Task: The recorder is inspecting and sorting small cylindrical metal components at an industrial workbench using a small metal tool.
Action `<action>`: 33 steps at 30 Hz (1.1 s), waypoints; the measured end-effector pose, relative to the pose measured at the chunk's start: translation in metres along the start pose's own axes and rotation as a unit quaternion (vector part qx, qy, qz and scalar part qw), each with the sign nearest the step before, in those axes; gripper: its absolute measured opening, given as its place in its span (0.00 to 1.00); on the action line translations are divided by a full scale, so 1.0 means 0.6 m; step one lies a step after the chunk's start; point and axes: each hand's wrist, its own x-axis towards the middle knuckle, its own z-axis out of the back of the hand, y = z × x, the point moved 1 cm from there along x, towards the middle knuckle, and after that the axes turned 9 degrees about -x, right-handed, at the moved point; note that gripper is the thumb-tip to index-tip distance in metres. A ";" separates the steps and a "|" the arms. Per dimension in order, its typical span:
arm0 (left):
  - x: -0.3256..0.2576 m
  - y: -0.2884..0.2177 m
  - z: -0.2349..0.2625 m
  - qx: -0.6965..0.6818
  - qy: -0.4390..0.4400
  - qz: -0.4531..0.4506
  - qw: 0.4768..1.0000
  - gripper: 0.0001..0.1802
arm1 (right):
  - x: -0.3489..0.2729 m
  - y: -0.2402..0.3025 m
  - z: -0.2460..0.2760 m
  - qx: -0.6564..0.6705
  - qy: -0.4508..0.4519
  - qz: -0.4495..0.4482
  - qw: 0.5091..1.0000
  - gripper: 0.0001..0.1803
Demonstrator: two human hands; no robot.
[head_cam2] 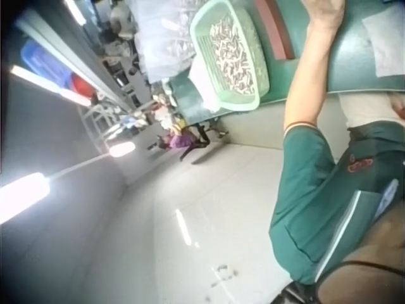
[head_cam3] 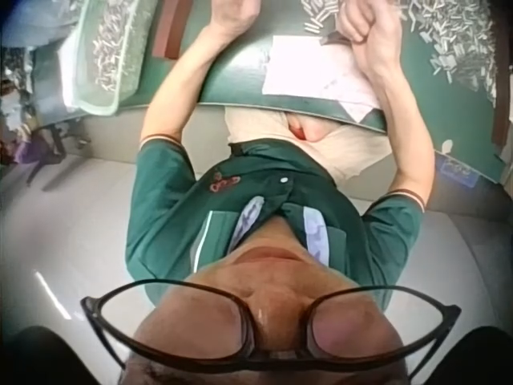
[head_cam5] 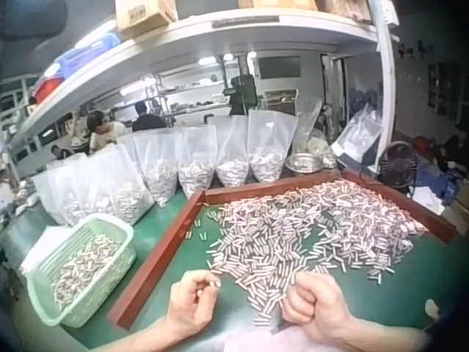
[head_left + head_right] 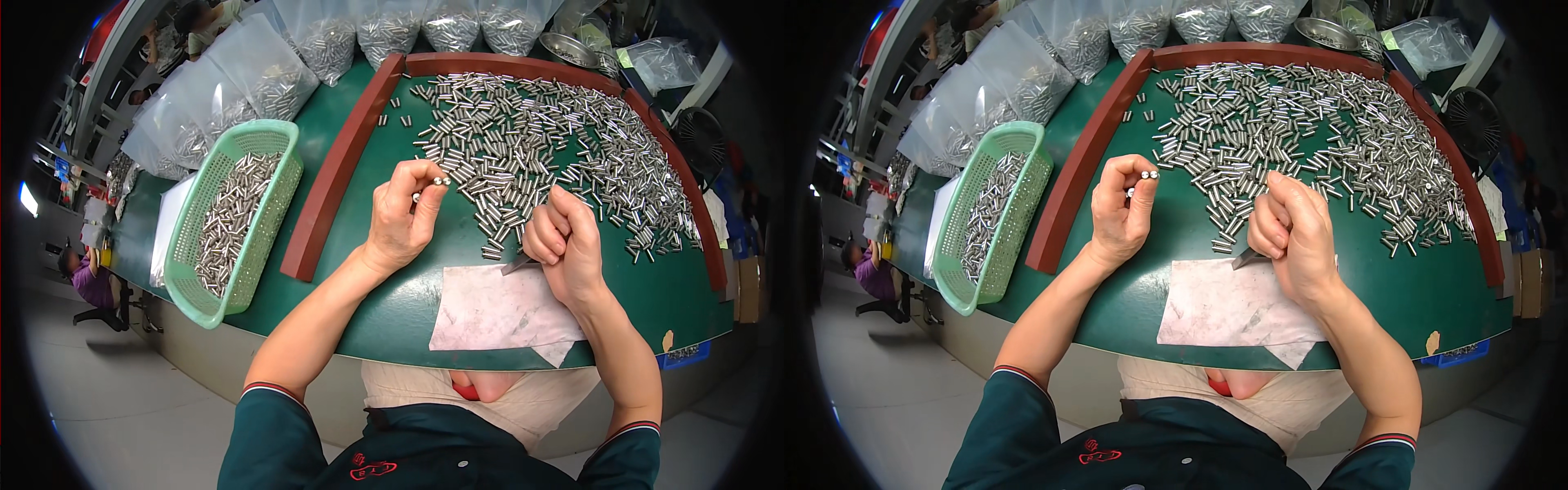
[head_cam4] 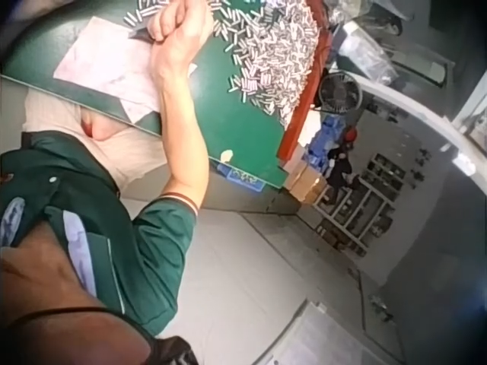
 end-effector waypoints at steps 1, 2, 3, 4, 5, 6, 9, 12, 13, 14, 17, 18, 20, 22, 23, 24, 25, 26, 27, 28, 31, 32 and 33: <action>-0.001 -0.003 0.000 0.001 -0.001 0.000 1.000 0.06 | -0.001 0.000 0.000 0.000 -0.001 -0.003 1.000 0.22; -0.001 -0.004 -0.001 -0.020 -0.011 0.046 0.999 0.06 | -0.001 -0.001 0.000 -0.001 -0.001 -0.003 1.000 0.22; -0.001 -0.003 -0.001 -0.042 -0.020 0.093 0.995 0.06 | -0.001 -0.002 0.001 0.000 -0.004 -0.004 1.000 0.22; -0.001 -0.001 -0.001 -0.042 -0.021 0.093 0.995 0.06 | 0.000 -0.003 0.001 0.000 -0.006 -0.005 1.000 0.22; -0.001 0.002 -0.001 -0.128 -0.022 0.152 0.980 0.06 | 0.000 -0.002 0.000 0.000 -0.006 -0.005 1.000 0.22; -0.001 0.004 -0.001 -0.213 -0.023 0.209 0.954 0.07 | 0.000 -0.002 -0.001 0.001 -0.005 -0.006 1.000 0.22; 0.002 -0.001 -0.005 -0.423 -0.034 0.354 0.833 0.08 | 0.001 -0.002 0.002 0.001 -0.006 -0.007 1.000 0.22; 0.002 -0.003 -0.004 -0.469 -0.012 0.391 0.792 0.08 | 0.003 -0.002 0.003 0.001 -0.005 -0.008 1.000 0.22; 0.001 -0.004 -0.003 -0.495 0.003 0.409 0.767 0.08 | 0.003 -0.001 0.002 0.001 -0.004 -0.007 1.000 0.22; 0.000 -0.004 -0.003 -0.495 0.001 0.409 0.766 0.08 | 0.004 -0.003 0.002 0.000 -0.004 -0.009 1.000 0.22; -0.002 -0.007 -0.006 -0.550 -0.007 0.427 0.718 0.09 | 0.005 -0.004 0.002 0.008 -0.002 -0.013 1.000 0.22; -0.003 -0.007 -0.008 -0.555 0.000 0.433 0.710 0.10 | 0.003 -0.001 0.001 0.006 -0.007 -0.016 1.000 0.22; -0.004 -0.009 -0.011 -0.562 0.005 0.439 0.701 0.11 | 0.004 0.000 0.002 0.002 -0.012 -0.021 1.000 0.22; -0.005 -0.012 -0.014 -0.500 0.018 0.447 0.741 0.12 | 0.005 0.000 0.003 0.008 -0.015 -0.027 1.000 0.22; -0.006 -0.014 -0.015 -0.502 0.016 0.447 0.740 0.12 | 0.005 -0.001 0.002 0.006 -0.015 -0.028 0.999 0.22; -0.007 -0.015 -0.016 -0.487 0.012 0.450 0.749 0.12 | 0.006 -0.001 0.002 0.007 -0.015 -0.030 0.999 0.21; -0.007 -0.017 -0.016 -0.471 0.008 0.452 0.757 0.11 | 0.007 -0.001 0.001 0.007 -0.016 -0.031 0.999 0.21; -0.007 -0.018 -0.016 -0.473 0.007 0.452 0.756 0.11 | 0.007 -0.001 0.001 0.005 -0.017 -0.032 0.999 0.21; -0.007 -0.019 -0.016 -0.466 0.007 0.457 0.758 0.11 | 0.008 -0.001 0.001 0.008 -0.019 -0.033 0.999 0.21; -0.007 -0.020 -0.015 -0.459 0.007 0.461 0.759 0.11 | 0.008 0.000 0.000 0.012 -0.021 -0.033 0.999 0.21; -0.005 -0.020 -0.013 -0.464 0.011 0.476 0.747 0.11 | 0.008 0.001 0.001 0.004 -0.027 -0.037 0.999 0.21; -0.005 -0.020 -0.013 -0.465 0.009 0.476 0.746 0.11 | 0.008 0.001 0.001 0.003 -0.026 -0.038 0.999 0.21; -0.005 -0.019 -0.012 -0.464 0.010 0.481 0.743 0.11 | 0.008 0.000 0.001 0.003 -0.029 -0.039 0.999 0.22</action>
